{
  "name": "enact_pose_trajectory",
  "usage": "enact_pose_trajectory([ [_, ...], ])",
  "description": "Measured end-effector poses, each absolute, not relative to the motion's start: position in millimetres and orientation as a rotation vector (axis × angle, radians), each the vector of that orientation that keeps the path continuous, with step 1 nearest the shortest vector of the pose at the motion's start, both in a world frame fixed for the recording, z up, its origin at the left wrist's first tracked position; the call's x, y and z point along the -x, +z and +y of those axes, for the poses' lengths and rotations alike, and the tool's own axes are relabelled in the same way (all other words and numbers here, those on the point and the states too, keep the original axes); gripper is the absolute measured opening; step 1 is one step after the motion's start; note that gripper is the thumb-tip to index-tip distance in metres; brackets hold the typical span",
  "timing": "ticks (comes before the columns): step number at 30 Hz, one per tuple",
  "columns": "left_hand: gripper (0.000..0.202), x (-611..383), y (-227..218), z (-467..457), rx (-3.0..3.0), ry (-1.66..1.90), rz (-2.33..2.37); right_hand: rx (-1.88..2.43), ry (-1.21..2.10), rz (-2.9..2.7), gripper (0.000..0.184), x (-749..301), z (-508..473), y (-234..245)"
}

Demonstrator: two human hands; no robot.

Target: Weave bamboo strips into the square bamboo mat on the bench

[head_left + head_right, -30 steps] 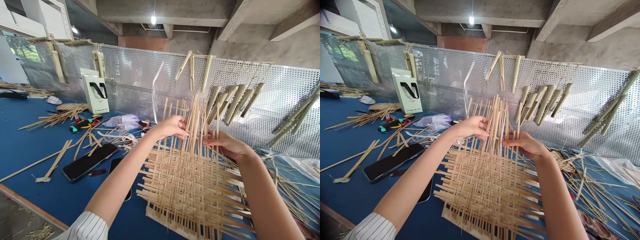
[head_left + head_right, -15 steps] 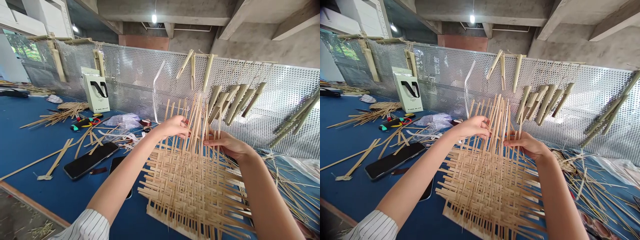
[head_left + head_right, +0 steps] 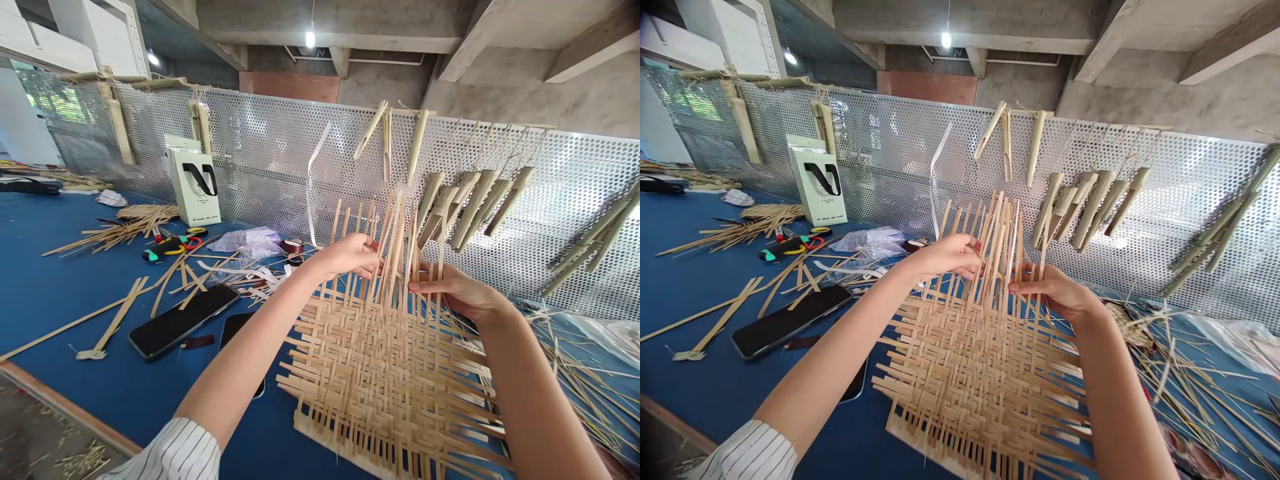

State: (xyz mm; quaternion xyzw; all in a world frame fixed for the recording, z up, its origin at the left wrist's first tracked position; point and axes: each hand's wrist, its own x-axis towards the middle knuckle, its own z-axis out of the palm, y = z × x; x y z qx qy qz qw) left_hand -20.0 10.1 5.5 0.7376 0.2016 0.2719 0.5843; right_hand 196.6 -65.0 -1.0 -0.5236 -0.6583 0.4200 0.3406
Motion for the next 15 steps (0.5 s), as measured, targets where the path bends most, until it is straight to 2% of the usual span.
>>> enact_pose_trajectory([
  [5,0.017,21.4,8.1,8.9,-1.721,0.631,0.498,1.33,1.244,-1.545,0.025,-194.4,-66.2,0.2],
  [15,0.022,26.1,12.4,4.2,-1.705,0.621,0.513,1.356,1.235,-1.46,0.026,-188.1,-70.3,4.7],
])
